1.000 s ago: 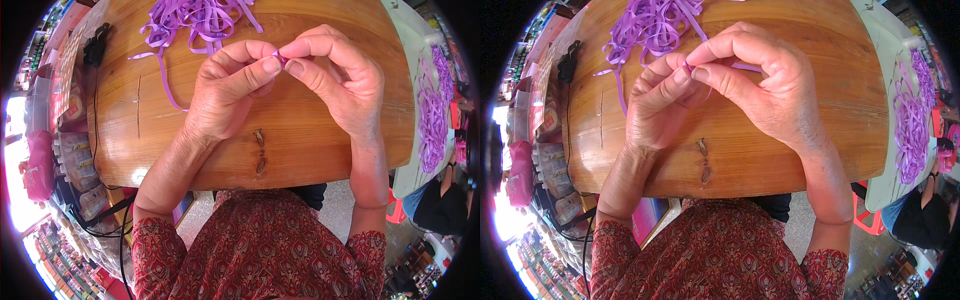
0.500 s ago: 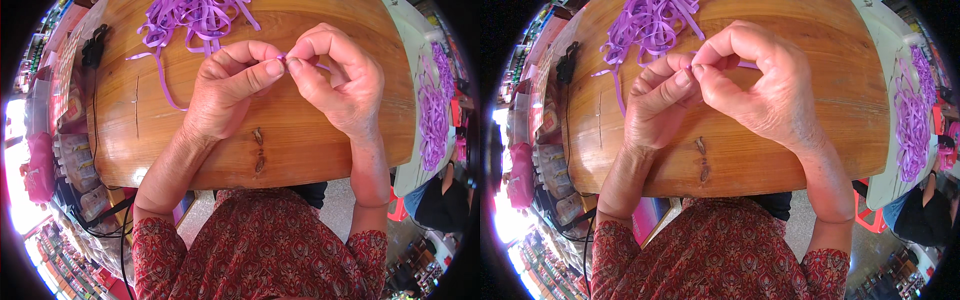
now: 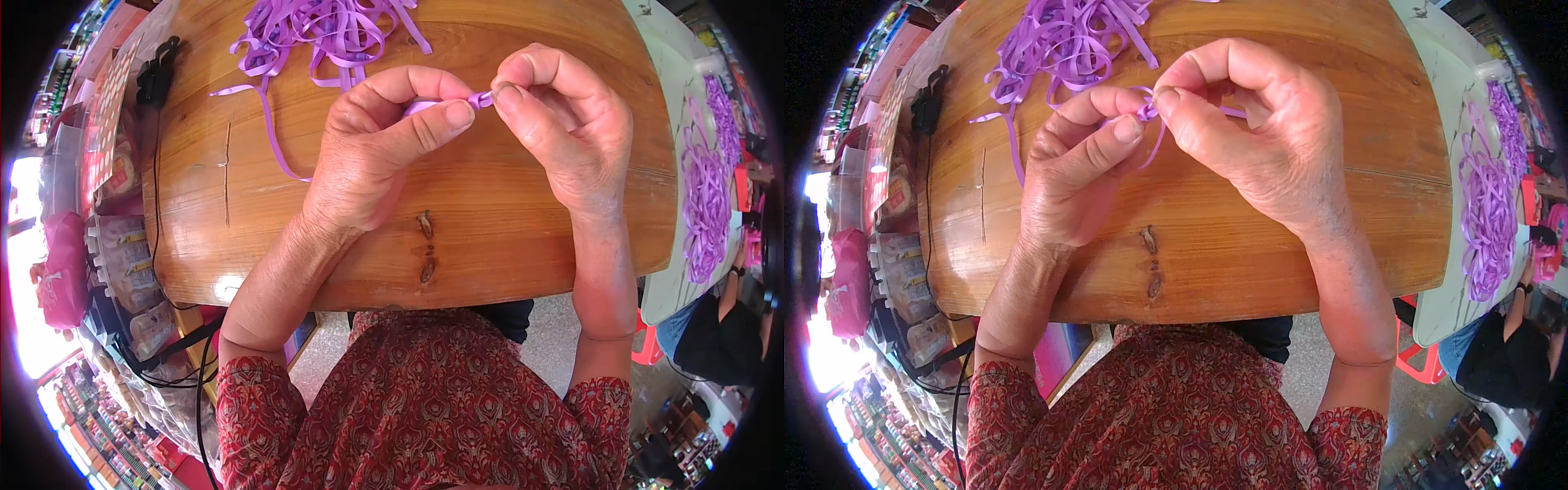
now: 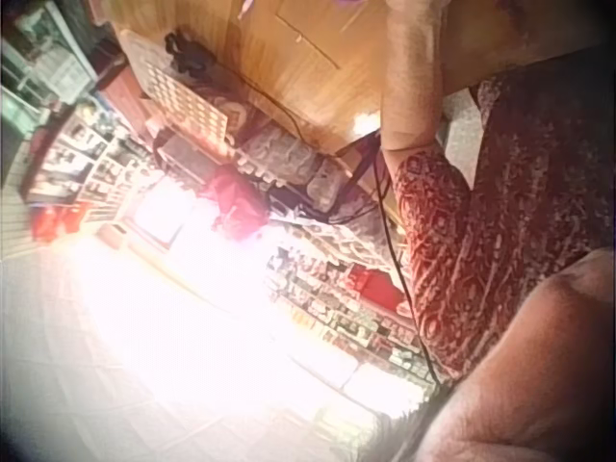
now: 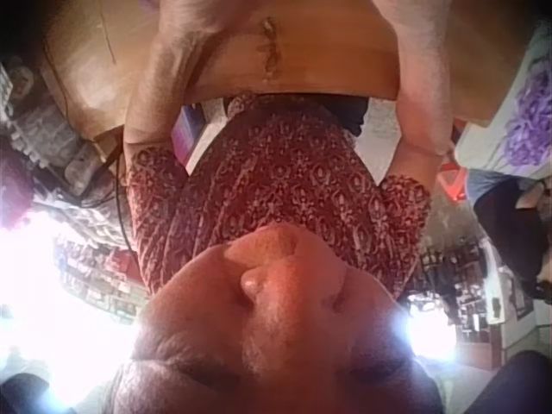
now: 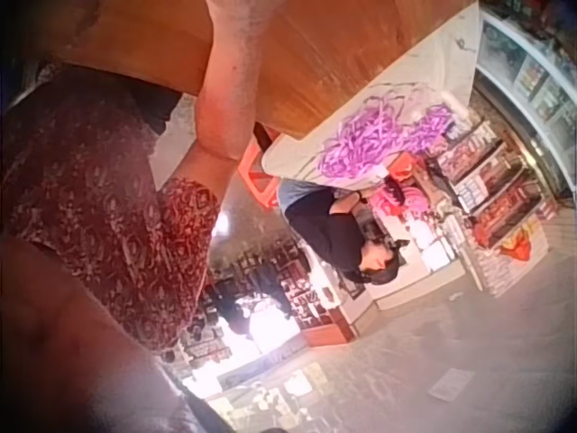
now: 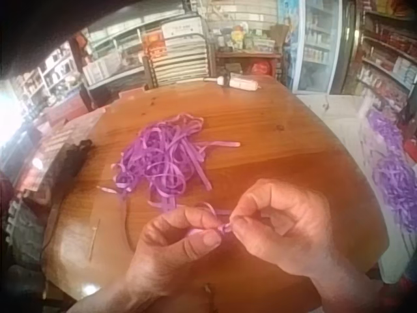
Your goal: The person picks up a purple ribbon and rolls it into a small cylinder by hand, repeating the process with several more ribbons to form a flower.
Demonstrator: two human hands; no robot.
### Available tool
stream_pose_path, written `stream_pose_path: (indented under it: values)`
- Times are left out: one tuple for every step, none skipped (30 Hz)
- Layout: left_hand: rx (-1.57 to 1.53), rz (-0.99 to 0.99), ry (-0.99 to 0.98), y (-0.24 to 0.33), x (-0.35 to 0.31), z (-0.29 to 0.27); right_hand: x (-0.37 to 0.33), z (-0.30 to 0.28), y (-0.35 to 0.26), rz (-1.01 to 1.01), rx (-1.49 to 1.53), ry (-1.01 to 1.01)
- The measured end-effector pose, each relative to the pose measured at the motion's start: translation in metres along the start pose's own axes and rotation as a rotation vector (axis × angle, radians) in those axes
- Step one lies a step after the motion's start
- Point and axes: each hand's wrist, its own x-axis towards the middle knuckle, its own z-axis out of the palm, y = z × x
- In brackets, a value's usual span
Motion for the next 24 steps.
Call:
stream_pose_path:
  values:
    - [0.016, 0.001, 0.029, 0.0, 0.0, 0.001, 0.0, 0.0, 0.0, 0.0, 0.029, 0.006]
    - [0.012, 0.002, 0.047, 0.0, 0.0, 0.001, -0.001, -0.001, 0.0, 0.008, -0.003, 0.006]
    - [0.032, 0.003, 0.058, 0.0, 0.0, 0.0, -0.001, -0.001, 0.0, 0.021, 0.011, 0.006]
    - [0.022, 0.012, 0.049, 0.0, 0.0, 0.0, -0.001, -0.002, 0.0, 0.015, 0.067, -0.003]
    - [0.013, 0.022, 0.04, 0.0, 0.0, -0.001, -0.001, -0.002, 0.0, 0.032, 0.026, 0.005]
    - [0.013, 0.022, 0.041, 0.0, 0.0, -0.001, -0.001, -0.003, 0.0, 0.021, 0.027, -0.003]
    - [0.007, 0.02, 0.047, 0.0, 0.0, -0.001, 0.0, -0.004, 0.0, 0.009, 0.027, -0.011]
    - [0.001, 0.023, 0.05, 0.0, 0.0, -0.002, 0.001, -0.004, 0.0, 0.008, 0.027, -0.012]
    - [0.002, 0.022, 0.052, 0.0, 0.0, -0.002, 0.002, -0.004, 0.0, -0.056, 0.029, -0.016]
    - [0.01, 0.029, 0.053, -0.001, 0.0, -0.001, 0.003, -0.004, 0.0, -0.124, 0.057, -0.026]
    - [0.005, 0.038, 0.046, -0.001, 0.0, -0.001, 0.006, -0.005, -0.001, -0.122, 0.031, -0.022]
    - [0.018, 0.039, 0.054, -0.001, 0.0, -0.001, 0.008, -0.007, -0.003, -0.263, -0.183, -0.047]
    - [0.016, 0.034, 0.036, -0.002, 0.0, -0.001, 0.01, -0.009, -0.005, -0.406, -0.412, -0.065]
    - [0.005, 0.033, 0.019, -0.002, 0.001, -0.001, 0.01, -0.009, -0.007, -0.406, -0.399, -0.071]
    - [0.015, 0.033, 0.018, -0.002, 0.001, -0.002, 0.009, -0.009, -0.009, -0.458, -0.551, -0.098]
    - [0.027, 0.031, -0.002, -0.002, 0.001, -0.002, 0.008, -0.008, -0.009, -0.51, -0.703, -0.124]
    - [0.036, 0.036, -0.03, -0.002, 0.002, -0.003, 0.009, -0.007, -0.008, -0.513, -0.701, -0.124]
    - [0.042, 0.033, -0.02, -0.001, 0.002, -0.003, 0.009, -0.004, -0.005, -0.551, -0.724, -0.127]
    - [0.082, 0.032, -0.003, -0.001, 0.003, -0.004, 0.009, -0.002, -0.003, -0.589, -0.747, -0.13]
    - [0.115, 0.032, 0.011, -0.001, 0.004, -0.005, 0.009, -0.002, -0.001, -0.59, -0.745, -0.131]
    - [0.121, 0.031, 0.014, -0.001, 0.005, -0.005, 0.008, -0.002, 0.0, -0.605, -0.777, -0.118]
    - [0.165, 0.04, 0.021, 0.0, 0.006, -0.006, 0.008, -0.003, 0.0, -0.619, -0.809, -0.103]
    - [0.217, 0.034, 0.043, 0.0, 0.006, -0.006, 0.007, -0.003, 0.0, -0.635, -0.821, -0.086]
    - [0.209, 0.048, 0.028, 0.0, 0.006, -0.005, 0.007, -0.004, 0.0, -0.633, -0.842, -0.089]
